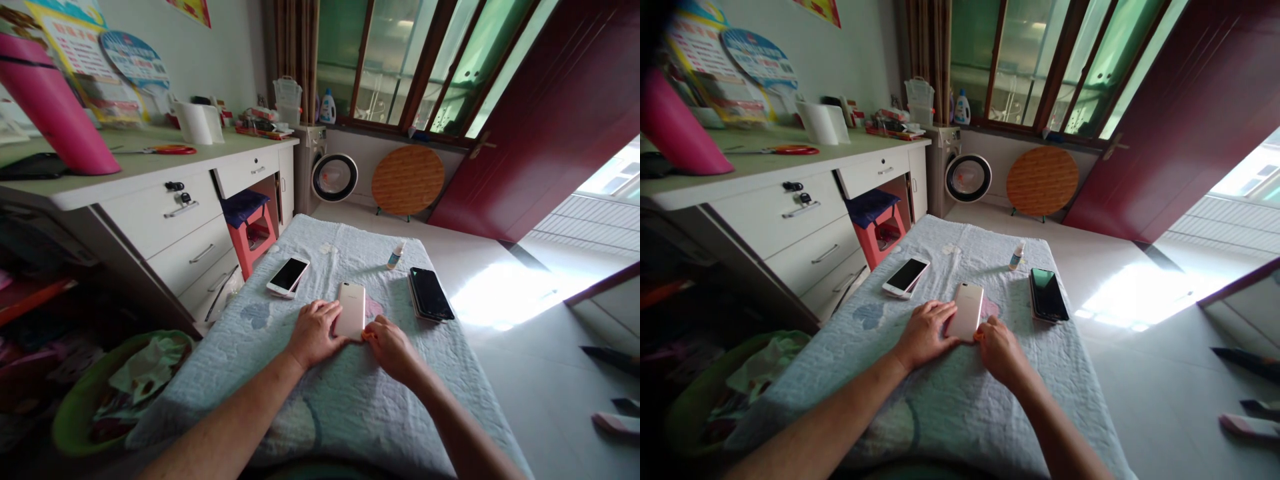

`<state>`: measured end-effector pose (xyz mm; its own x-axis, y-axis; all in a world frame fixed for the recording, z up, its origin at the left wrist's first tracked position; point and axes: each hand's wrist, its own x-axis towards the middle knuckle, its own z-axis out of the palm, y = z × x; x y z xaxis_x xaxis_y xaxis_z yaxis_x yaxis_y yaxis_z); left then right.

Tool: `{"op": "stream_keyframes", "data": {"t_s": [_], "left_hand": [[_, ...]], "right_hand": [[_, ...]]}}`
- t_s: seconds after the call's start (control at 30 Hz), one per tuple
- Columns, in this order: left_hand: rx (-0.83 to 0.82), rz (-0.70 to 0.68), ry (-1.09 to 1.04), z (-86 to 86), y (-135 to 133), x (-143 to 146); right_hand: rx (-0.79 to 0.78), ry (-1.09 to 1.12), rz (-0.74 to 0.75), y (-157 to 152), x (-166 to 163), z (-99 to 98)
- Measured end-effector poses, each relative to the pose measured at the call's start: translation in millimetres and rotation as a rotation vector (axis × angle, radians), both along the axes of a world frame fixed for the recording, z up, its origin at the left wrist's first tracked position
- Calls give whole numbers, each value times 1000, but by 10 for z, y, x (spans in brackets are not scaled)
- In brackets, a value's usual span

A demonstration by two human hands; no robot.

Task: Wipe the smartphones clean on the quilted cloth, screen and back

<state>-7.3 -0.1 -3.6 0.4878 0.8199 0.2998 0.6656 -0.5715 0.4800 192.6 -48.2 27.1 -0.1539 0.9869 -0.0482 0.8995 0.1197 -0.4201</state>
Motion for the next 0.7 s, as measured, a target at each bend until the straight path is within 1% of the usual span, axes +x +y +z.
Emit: {"op": "stream_keyframes", "data": {"t_s": [0.13,0.23,0.33,0.43,0.57,0.7], "left_hand": [[1,1,17,-4,4,-1],[1,-9,22,9,2,4],[7,0,11,21,-3,7],[4,-4,-6,24,-4,2],[-5,-20,-9,40,-6,-10],[-13,-18,0,87,-15,-9]], "right_hand": [[-30,75,67,-96,-27,99],[49,134,119,-81,-113,115],[150,105,169,-7,-218,32],[199,44,195,137,-244,-94],[276,30,107,461,-137,-193],[287,-5,-6,838,-36,-189]]}}
